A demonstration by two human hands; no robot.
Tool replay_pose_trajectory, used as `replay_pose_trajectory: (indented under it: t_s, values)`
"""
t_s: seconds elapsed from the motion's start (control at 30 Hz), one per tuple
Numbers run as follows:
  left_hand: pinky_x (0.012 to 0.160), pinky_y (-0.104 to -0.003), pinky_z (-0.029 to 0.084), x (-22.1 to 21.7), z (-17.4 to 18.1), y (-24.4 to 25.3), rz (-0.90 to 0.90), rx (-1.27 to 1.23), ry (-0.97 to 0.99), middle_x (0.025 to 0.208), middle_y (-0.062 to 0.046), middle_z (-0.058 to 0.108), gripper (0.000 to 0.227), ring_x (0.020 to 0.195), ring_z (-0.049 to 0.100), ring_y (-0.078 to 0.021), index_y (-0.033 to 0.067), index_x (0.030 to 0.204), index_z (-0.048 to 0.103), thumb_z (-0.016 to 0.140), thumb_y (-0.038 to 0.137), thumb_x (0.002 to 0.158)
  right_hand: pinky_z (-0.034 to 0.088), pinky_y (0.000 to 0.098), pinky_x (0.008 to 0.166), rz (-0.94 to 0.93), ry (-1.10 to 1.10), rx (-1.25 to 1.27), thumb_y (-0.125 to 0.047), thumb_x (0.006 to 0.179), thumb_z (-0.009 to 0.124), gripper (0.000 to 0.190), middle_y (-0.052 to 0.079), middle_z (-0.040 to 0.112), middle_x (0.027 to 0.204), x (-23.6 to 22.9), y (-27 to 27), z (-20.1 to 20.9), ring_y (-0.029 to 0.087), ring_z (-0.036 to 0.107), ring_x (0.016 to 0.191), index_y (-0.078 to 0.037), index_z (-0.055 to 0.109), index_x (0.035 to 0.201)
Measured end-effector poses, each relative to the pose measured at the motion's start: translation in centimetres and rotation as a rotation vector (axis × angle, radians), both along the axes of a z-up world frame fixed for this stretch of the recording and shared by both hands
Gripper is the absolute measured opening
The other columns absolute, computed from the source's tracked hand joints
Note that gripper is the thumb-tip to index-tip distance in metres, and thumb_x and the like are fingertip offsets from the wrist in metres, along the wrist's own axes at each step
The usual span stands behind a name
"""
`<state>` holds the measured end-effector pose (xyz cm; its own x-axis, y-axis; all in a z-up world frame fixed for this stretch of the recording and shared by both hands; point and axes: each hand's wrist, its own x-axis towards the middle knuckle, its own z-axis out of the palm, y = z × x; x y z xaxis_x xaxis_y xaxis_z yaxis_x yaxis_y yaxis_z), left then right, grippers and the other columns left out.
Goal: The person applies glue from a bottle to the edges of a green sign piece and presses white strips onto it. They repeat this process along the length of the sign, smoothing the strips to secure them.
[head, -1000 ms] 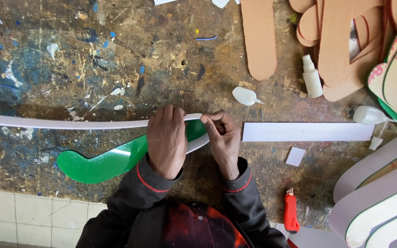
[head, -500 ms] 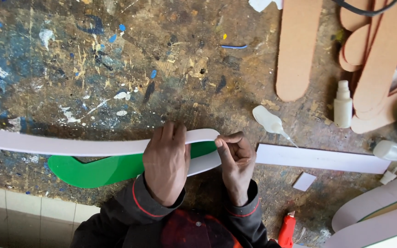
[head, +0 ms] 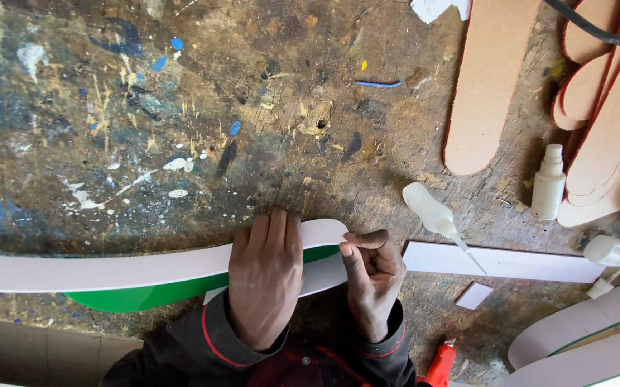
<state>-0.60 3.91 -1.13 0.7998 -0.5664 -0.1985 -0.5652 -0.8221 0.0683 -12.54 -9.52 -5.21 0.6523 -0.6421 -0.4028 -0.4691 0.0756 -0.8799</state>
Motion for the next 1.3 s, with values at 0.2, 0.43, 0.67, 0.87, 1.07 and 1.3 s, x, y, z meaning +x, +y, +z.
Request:
replay_pose_trajectory:
  t_s: [0.2,0.43,0.67,0.87,1.07,1.3]
  values:
    - [0.080,-0.038,0.050,-0.10,-0.45,0.39,-0.027,-0.036,-0.014,0.095,-0.003,0.058,0.011,0.087,0.056,-0.0236,0.0123,0.104,0.070,0.063,0.005,0.110,0.045,0.0203,0.067,0.008,0.045,0.005,-0.031,0.104,0.081,0.030,0.005,0.078,0.089,-0.21,0.51,0.00,0.003,0.063,0.074,-0.004,0.071,0.112]
    - [0.073,-0.036,0.046,0.34,-0.54,0.44,-0.054,-0.107,0.022,0.088,-0.002,0.052,0.016,0.082,0.054,-0.0220,0.0113,0.100,0.070,0.062,-0.002,0.105,0.047,0.0231,0.068,0.038,0.048,0.017,-0.041,0.106,0.075,0.041,0.005,0.076,0.087,0.56,0.44,0.41,0.007,0.067,0.076,-0.003,0.070,0.117]
    - [0.076,-0.036,0.047,0.02,-0.63,0.14,-0.070,-0.041,0.022,0.087,-0.002,0.048,0.022,0.080,0.052,-0.0226,0.0145,0.092,0.062,0.060,0.002,0.110,0.038,0.0210,0.065,0.068,0.074,-0.025,-0.043,0.104,0.077,0.042,-0.004,0.062,0.073,0.07,0.15,0.17,0.002,0.050,0.069,-0.003,0.072,0.116]
    - [0.075,-0.038,0.048,-0.21,-0.83,0.16,-0.044,-0.041,0.030,0.088,-0.003,0.049,0.028,0.081,0.052,-0.0237,0.0158,0.086,0.056,0.060,-0.001,0.108,0.032,0.0214,0.063,0.092,0.099,-0.032,-0.041,0.104,0.077,0.041,-0.009,0.045,0.067,0.03,0.00,0.30,0.002,0.039,0.065,-0.003,0.073,0.117]
    - [0.075,-0.037,0.047,0.12,-0.62,0.18,-0.055,-0.040,0.037,0.089,-0.003,0.050,0.025,0.082,0.052,-0.0237,0.0160,0.088,0.058,0.061,0.001,0.109,0.030,0.0234,0.065,0.110,0.091,-0.007,-0.042,0.105,0.075,0.041,-0.009,0.045,0.068,0.12,-0.15,0.29,0.003,0.039,0.066,-0.003,0.071,0.117]
    - [0.073,-0.036,0.046,0.49,-0.64,0.23,-0.077,-0.059,0.030,0.085,-0.002,0.044,0.030,0.078,0.048,-0.0221,0.0162,0.086,0.054,0.061,-0.002,0.109,0.036,0.0226,0.069,0.127,0.066,0.002,-0.045,0.106,0.075,0.045,-0.006,0.054,0.072,-0.07,-0.38,0.12,0.005,0.047,0.071,-0.002,0.070,0.118]
